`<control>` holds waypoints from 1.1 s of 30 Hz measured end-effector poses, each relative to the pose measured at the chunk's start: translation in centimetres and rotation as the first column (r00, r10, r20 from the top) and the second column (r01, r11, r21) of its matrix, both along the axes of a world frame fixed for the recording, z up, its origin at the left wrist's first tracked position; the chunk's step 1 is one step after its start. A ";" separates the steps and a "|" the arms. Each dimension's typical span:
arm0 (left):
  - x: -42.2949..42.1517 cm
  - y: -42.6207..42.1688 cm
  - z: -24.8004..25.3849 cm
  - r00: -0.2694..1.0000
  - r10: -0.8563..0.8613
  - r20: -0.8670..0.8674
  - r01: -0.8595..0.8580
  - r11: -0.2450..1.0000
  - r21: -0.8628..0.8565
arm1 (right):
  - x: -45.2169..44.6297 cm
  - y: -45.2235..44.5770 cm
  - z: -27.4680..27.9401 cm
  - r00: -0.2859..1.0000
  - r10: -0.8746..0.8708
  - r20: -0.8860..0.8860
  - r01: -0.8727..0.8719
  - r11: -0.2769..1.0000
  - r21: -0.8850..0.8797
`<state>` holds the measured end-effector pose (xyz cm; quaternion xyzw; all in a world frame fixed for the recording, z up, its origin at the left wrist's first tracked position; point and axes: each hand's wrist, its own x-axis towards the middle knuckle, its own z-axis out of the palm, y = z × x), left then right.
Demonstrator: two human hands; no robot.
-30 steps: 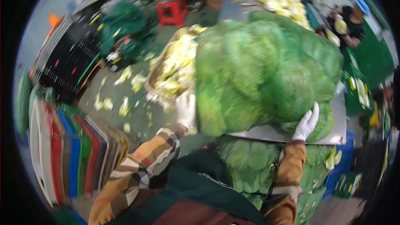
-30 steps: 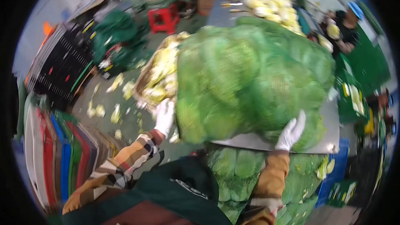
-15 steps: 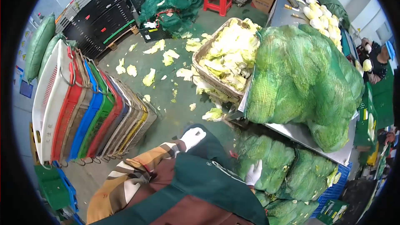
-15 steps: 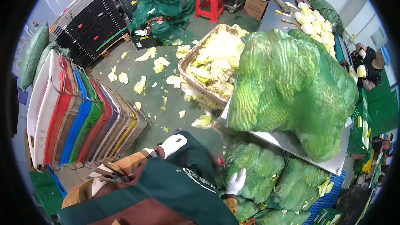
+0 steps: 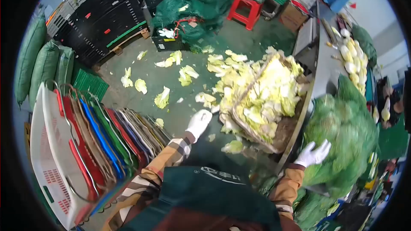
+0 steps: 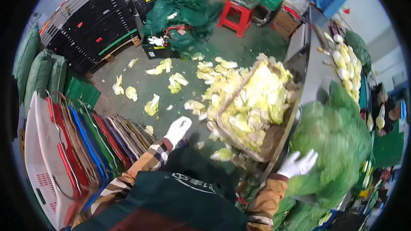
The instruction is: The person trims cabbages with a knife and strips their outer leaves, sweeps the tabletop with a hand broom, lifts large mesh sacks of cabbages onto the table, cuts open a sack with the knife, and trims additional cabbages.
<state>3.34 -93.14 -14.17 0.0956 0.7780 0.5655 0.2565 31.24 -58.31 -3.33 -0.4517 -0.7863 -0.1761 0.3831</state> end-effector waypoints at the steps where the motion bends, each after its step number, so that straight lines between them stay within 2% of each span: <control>1: -2.9 0.4 1.2 0.997 0.076 0.035 -0.076 0.997 0.011 | -0.1 1.8 -0.3 0.996 -0.085 0.001 0.085 0.996 0.031; 3: -7.9 0.4 2.8 0.996 0.050 -0.069 -0.051 0.999 -0.012 | -0.9 3.2 -1.0 0.956 -0.275 0.103 0.273 0.962 0.024; 5: -11.3 1.0 2.9 0.990 0.135 0.038 -0.137 0.988 0.066 | -2.5 2.9 -1.2 0.900 -0.390 0.192 0.398 0.918 0.000; 7: -13.9 1.0 2.5 0.994 0.104 -0.038 -0.106 0.993 -0.049 | -3.2 3.8 -1.7 0.866 -0.437 0.241 0.441 0.896 0.039; 8: -15.0 0.8 -0.8 0.994 0.101 -0.033 -0.102 0.994 -0.025 | -3.3 4.0 -2.1 0.844 -0.465 0.267 0.469 0.882 0.054; 11: -15.6 1.9 -1.6 0.967 0.095 0.237 -0.116 0.990 0.078 | -3.6 4.7 -2.6 0.801 -0.510 0.313 0.505 0.857 0.103; 13: -16.2 3.0 -1.1 0.916 0.006 0.401 -0.067 0.988 0.140 | -3.9 4.9 -2.6 0.779 -0.540 0.318 0.543 0.835 0.088; 15: -18.5 4.4 -0.1 0.884 -0.129 0.450 0.114 0.992 0.061 | -4.4 5.1 -2.4 0.764 -0.561 0.320 0.578 0.815 0.049; 16: -20.0 4.9 -0.1 0.853 -0.156 0.499 0.127 0.988 0.092 | -4.2 5.4 -2.8 0.771 -0.563 0.299 0.583 0.812 0.026; 17: -22.0 5.3 -1.3 0.840 -0.215 0.499 0.167 0.976 0.139 | -4.1 5.7 -2.9 0.766 -0.577 0.285 0.604 0.797 -0.008; 19: -27.3 7.2 -0.6 0.850 -0.269 0.452 0.293 0.956 0.018 | -3.8 5.9 -3.7 0.752 -0.603 0.266 0.615 0.787 0.045; 20: -29.2 8.2 -2.1 0.925 -0.130 0.356 0.127 0.991 0.033 | -4.7 6.4 -4.1 0.741 -0.634 0.219 0.643 0.765 0.036; 21: -32.3 9.3 -1.4 0.929 -0.151 0.336 0.160 0.987 0.004 | -5.1 5.9 -4.1 0.720 -0.665 0.199 0.674 0.738 0.027; 22: -34.8 10.5 -0.5 0.929 -0.171 0.328 0.189 0.982 -0.024 | -6.3 6.1 -4.1 0.640 -0.744 0.189 0.756 0.654 0.014; 23: -37.6 12.5 -0.1 0.931 -0.199 0.306 0.218 0.976 -0.028 | -5.8 6.2 -5.6 0.603 -0.776 0.184 0.779 0.622 0.074; 24: -40.7 14.2 0.0 0.933 -0.290 0.211 0.313 0.946 -0.084 | -6.3 6.5 -6.2 0.553 -0.817 0.160 0.818 0.569 0.078; 25: -42.7 16.2 1.8 0.940 -0.245 0.238 0.261 0.965 -0.039 | -6.9 6.6 -6.3 0.506 -0.850 0.145 0.850 0.520 0.084; 27: -47.7 19.3 1.5 0.930 -0.311 0.197 0.328 0.943 -0.059 | -6.9 6.3 -6.3 0.479 -0.857 0.189 0.859 0.502 0.102; 28: -49.1 21.3 2.8 0.928 -0.254 0.271 0.270 0.963 -0.022 | -6.9 6.3 -6.2 0.470 -0.858 0.209 0.859 0.499 0.115; 29: -51.1 22.6 1.0 0.942 -0.234 0.241 0.248 0.968 -0.028 | -7.0 6.5 -6.2 0.423 -0.879 0.222 0.890 0.448 0.078; 31: -53.4 25.8 1.6 0.939 -0.225 0.261 0.252 0.965 -0.074 | -7.6 6.5 -5.8 0.325 -0.909 0.259 0.941 0.338 0.007; 32: -54.5 27.0 1.3 0.932 -0.248 0.265 0.278 0.957 -0.083 | -8.0 6.7 -5.7 0.251 -0.926 0.282 0.968 0.230 -0.105; 33: -55.9 28.0 0.2 0.926 -0.249 0.282 0.290 0.950 -0.115 | -8.3 6.7 -5.7 0.242 -0.932 0.271 0.969 0.214 -0.126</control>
